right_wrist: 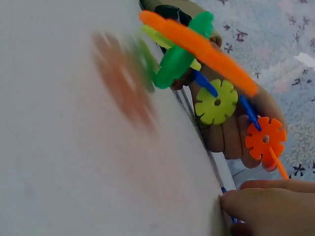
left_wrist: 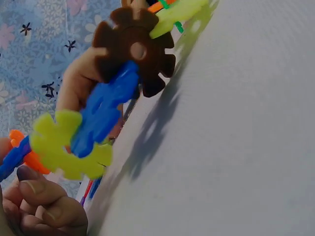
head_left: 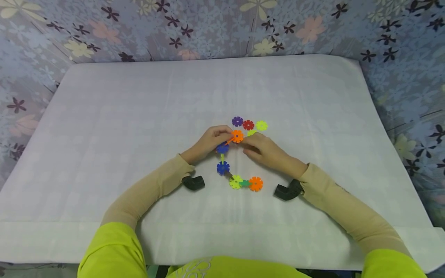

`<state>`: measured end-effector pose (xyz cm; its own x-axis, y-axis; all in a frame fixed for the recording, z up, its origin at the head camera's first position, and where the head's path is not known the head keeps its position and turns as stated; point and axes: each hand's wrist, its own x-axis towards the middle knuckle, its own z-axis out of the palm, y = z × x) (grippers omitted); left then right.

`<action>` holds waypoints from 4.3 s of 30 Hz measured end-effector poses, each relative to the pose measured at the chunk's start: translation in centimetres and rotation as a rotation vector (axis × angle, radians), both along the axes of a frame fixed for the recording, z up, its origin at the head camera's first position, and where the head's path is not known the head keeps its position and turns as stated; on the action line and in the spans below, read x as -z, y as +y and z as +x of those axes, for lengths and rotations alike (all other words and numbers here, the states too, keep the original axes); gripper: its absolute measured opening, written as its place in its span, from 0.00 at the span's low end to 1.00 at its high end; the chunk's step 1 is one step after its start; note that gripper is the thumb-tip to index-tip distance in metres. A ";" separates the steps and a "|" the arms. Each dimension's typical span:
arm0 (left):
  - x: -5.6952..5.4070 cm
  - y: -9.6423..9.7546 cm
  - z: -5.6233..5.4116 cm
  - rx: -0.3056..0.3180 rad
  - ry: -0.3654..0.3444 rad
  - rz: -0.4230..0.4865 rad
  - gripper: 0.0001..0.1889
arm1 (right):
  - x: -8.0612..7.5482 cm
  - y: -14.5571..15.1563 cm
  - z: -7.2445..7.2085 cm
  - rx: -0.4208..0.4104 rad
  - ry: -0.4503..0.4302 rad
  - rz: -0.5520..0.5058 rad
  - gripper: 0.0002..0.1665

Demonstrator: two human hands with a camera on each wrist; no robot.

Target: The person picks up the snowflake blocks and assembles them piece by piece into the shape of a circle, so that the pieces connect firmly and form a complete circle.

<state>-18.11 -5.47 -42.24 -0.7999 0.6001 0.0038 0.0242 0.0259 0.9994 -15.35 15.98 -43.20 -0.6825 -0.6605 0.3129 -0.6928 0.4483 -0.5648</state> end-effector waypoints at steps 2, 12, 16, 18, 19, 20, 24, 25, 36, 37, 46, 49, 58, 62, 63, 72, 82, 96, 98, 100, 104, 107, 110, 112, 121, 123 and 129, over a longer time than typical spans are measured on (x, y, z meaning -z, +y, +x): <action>0.0 0.0 0.0 0.000 -0.011 0.006 0.08 | 0.1 0.1 -0.1 -0.003 0.044 -0.029 0.12; -1.6 0.2 0.7 -0.094 0.042 -0.026 0.09 | 0.4 0.1 -0.1 0.027 0.013 -0.079 0.09; -0.2 0.2 0.1 -0.151 0.098 -0.064 0.10 | 0.4 0.1 -0.1 0.042 -0.037 -0.076 0.09; 0.3 0.2 -0.1 -0.157 0.137 -0.094 0.09 | 0.3 0.1 0.0 0.046 -0.053 -0.077 0.09; 0.5 0.2 -0.2 -0.152 0.164 -0.111 0.09 | 0.4 0.1 0.0 0.049 -0.056 -0.078 0.09; 0.5 0.2 -0.2 -0.143 0.190 -0.132 0.08 | 0.4 0.1 0.0 0.051 -0.056 -0.083 0.09; 0.5 0.1 -0.4 -0.087 0.243 -0.196 0.08 | 0.4 0.1 0.0 0.049 -0.020 -0.141 0.09; 0.4 0.1 -0.4 -0.069 0.243 -0.205 0.08 | 0.3 0.1 0.0 0.044 0.000 -0.164 0.08; 0.4 -0.5 -0.7 -0.001 0.238 -0.218 0.07 | -2.9 -1.8 1.3 -0.166 -0.052 -0.050 0.15; 0.4 -0.5 -0.7 -0.001 0.242 -0.210 0.06 | -3.1 -2.2 1.4 -0.215 -0.069 0.023 0.18; -1.8 -0.5 0.5 0.020 0.255 -0.178 0.07 | -2.5 -3.4 1.6 -0.281 -0.156 0.188 0.11; -2.2 -0.7 0.6 0.017 0.247 -0.171 0.07 | -2.2 -3.3 1.5 -0.292 -0.145 0.110 0.09; 0.5 -0.8 -0.9 0.022 0.283 -0.179 0.07 | -2.3 -3.4 1.5 -0.265 -0.088 0.043 0.08; 0.3 -0.7 -0.7 0.036 0.320 -0.224 0.07 | -2.4 -3.5 1.5 -0.238 -0.089 0.043 0.07; 0.2 -0.7 -0.7 0.035 0.326 -0.236 0.07 | -2.5 -3.5 1.6 -0.231 -0.086 0.043 0.07; -0.2 -0.4 -0.2 -0.041 0.252 -0.301 0.10 | -2.8 -3.6 1.6 -0.183 -0.036 0.036 0.05; -0.1 -0.1 -0.2 -0.034 0.185 -0.255 0.10 | -3.2 -3.1 1.2 -0.212 -0.049 -0.018 0.09; 0.2 -0.9 -1.2 -0.022 0.183 -0.204 0.10 | -3.1 0.5 -2.3 0.021 -0.130 0.185 0.16; 0.2 -0.9 -1.3 -0.033 0.196 -0.200 0.10 | -2.8 0.6 -2.3 0.015 -0.088 0.189 0.18; 0.3 -0.9 -1.3 -0.046 0.201 -0.197 0.09 | -2.7 0.5 -2.2 0.000 -0.052 0.195 0.19; 0.4 -0.9 -1.3 -0.075 0.172 -0.196 0.09 | -2.4 0.4 -2.1 -0.004 -0.036 0.208 0.16; 0.4 -1.0 -1.3 -0.084 0.147 -0.209 0.09 | -2.2 0.4 -2.2 -0.006 -0.001 0.190 0.11; 0.4 -0.9 -1.3 -0.094 0.147 -0.236 0.10 | -2.1 0.5 -2.4 0.018 0.068 0.141 0.06; 0.4 -0.9 -1.4 -0.101 0.147 -0.254 0.10 | -2.1 0.5 -2.6 0.065 0.081 0.070 0.05; 0.4 -0.8 -1.3 -0.089 0.137 -0.282 0.12 | -1.3 0.5 -2.5 0.130 0.000 -0.164 0.05; 0.3 -0.8 -1.2 -0.089 0.131 -0.282 0.12 | -1.1 0.4 -2.4 0.148 -0.013 -0.201 0.07; 0.3 -0.7 -1.2 -0.089 0.126 -0.267 0.11 | -0.8 0.3 -2.4 0.152 0.025 -0.302 0.09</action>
